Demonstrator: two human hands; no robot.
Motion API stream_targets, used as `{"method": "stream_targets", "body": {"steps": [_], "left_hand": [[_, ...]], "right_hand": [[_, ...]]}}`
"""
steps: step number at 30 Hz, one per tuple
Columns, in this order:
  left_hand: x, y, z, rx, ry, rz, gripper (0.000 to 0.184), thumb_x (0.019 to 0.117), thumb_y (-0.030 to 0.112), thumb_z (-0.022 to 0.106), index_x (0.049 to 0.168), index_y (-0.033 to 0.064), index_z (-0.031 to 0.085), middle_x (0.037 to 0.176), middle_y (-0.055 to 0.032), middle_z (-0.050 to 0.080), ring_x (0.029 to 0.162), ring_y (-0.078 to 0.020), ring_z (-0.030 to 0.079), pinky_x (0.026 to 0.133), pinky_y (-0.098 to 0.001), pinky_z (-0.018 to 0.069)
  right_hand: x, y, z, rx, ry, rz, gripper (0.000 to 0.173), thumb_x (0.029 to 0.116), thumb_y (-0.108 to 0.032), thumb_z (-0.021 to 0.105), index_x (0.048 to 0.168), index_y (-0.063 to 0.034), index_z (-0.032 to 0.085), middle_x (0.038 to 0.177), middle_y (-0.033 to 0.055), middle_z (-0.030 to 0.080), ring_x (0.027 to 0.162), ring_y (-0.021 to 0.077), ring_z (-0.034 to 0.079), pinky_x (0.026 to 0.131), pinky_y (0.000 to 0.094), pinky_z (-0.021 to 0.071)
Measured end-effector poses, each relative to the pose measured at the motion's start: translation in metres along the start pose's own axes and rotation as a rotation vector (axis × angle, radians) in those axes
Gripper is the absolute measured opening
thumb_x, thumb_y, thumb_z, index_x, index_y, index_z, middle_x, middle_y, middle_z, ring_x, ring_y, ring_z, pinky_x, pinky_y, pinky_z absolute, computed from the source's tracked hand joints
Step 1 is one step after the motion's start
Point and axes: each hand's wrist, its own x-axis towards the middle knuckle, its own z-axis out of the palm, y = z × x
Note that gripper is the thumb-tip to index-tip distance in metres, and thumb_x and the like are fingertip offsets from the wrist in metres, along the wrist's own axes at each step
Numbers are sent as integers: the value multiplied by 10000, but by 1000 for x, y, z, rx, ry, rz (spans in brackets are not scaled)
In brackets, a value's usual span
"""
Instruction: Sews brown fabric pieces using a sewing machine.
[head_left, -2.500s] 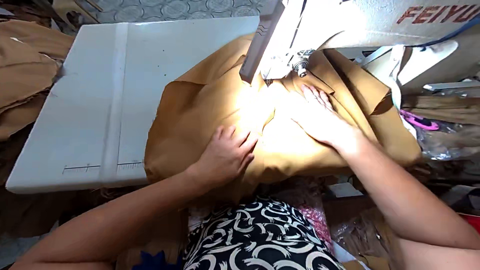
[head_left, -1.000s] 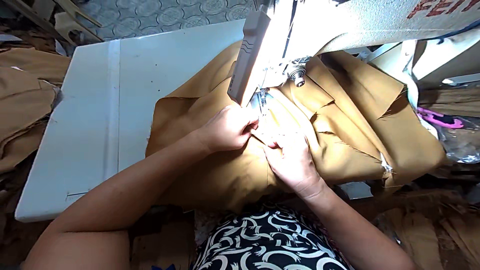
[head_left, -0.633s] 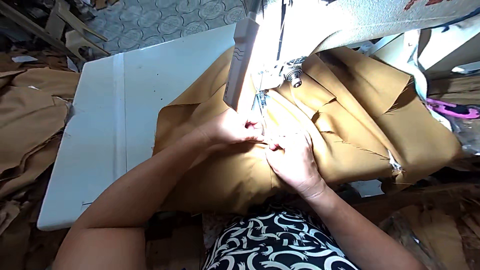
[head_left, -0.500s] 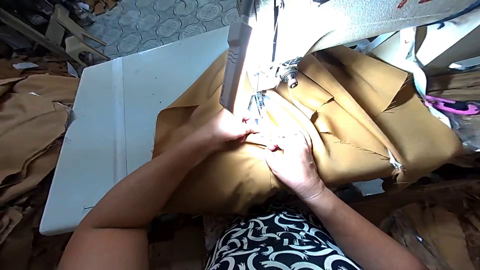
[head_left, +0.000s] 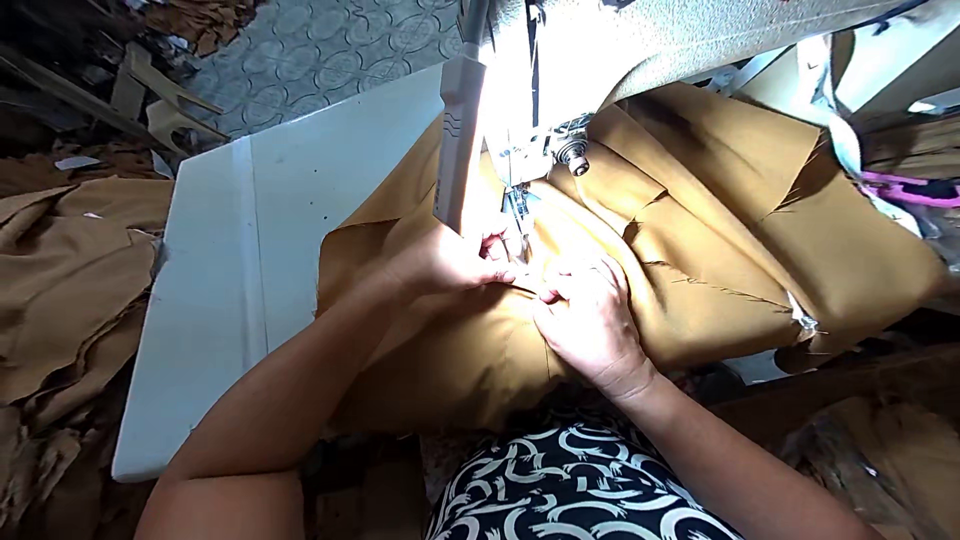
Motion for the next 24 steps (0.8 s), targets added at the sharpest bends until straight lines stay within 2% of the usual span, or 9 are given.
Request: {"method": "stream_targets", "body": {"steps": [3, 8, 10, 12, 14, 17, 19, 21, 24], "left_hand": [[1, 0, -1, 20, -2, 31, 180, 826, 6, 752, 720, 120, 663, 655, 106, 611, 581, 65, 511, 534, -122, 391], [-1, -2, -4, 144, 15, 114, 94, 871, 54, 728, 785, 78, 756, 832, 50, 757, 767, 93, 645, 693, -97, 494], [0, -6, -4, 209, 14, 252, 121, 890, 55, 690, 790, 63, 759, 847, 15, 753, 836, 45, 672, 768, -123, 517], [3, -6, -5, 339, -9, 383, 178, 931, 63, 623, 807, 48, 749, 829, -39, 705, 858, -69, 652, 791, -215, 495], [5, -1, -6, 469, -56, 376, 202, 987, 80, 561, 847, 57, 704, 846, -59, 676, 882, -148, 648, 815, -298, 504], [5, 8, 1, 590, -69, 214, 208, 1052, 131, 514, 935, 67, 673, 758, -44, 626, 730, -153, 629, 670, -330, 489], [6, 2, 4, 575, -10, 181, 198, 1037, 143, 545, 914, 71, 682, 710, -43, 617, 671, -150, 609, 626, -337, 464], [8, -11, 5, 510, 92, 235, 185, 988, 151, 610, 840, 71, 688, 686, -24, 618, 640, -98, 581, 609, -282, 441], [13, -29, 7, 373, 169, 366, 207, 955, 132, 626, 774, 56, 690, 773, -44, 655, 772, -88, 616, 721, -246, 476]], "right_hand": [[0, 0, 0, 1, 0, -12, 128, 780, -192, 670, 685, -106, 676, 839, 77, 664, 955, 280, 648, 1011, 532, 413], [0, 0, 0, 12, 14, -11, 133, 791, -197, 676, 692, -110, 686, 851, 73, 664, 947, 270, 641, 1016, 516, 406], [0, 0, 0, 17, 19, -11, 144, 793, -201, 676, 681, -109, 673, 855, 70, 660, 949, 268, 636, 1003, 506, 411], [0, 0, 0, 16, 17, -5, 146, 789, -198, 676, 672, -113, 659, 858, 68, 662, 944, 262, 640, 998, 507, 418], [0, 0, 0, 15, 15, 1, 139, 780, -191, 681, 665, -118, 654, 840, 62, 659, 923, 254, 644, 987, 506, 424], [0, -1, 0, 4, 15, 4, 149, 773, -181, 695, 655, -110, 638, 823, 69, 644, 935, 272, 638, 990, 514, 421], [-2, -1, 1, -22, 48, -3, 101, 807, -193, 685, 750, -111, 703, 880, 72, 690, 988, 276, 658, 1024, 515, 423], [-4, -1, 1, -30, 64, -11, 190, 868, -222, 682, 972, -124, 806, 1011, 75, 727, 1056, 281, 658, 1050, 527, 424], [-6, -1, 2, 6, 50, 10, 254, 857, -211, 675, 1046, -116, 815, 1097, 64, 731, 1127, 284, 631, 1086, 544, 385]]}}
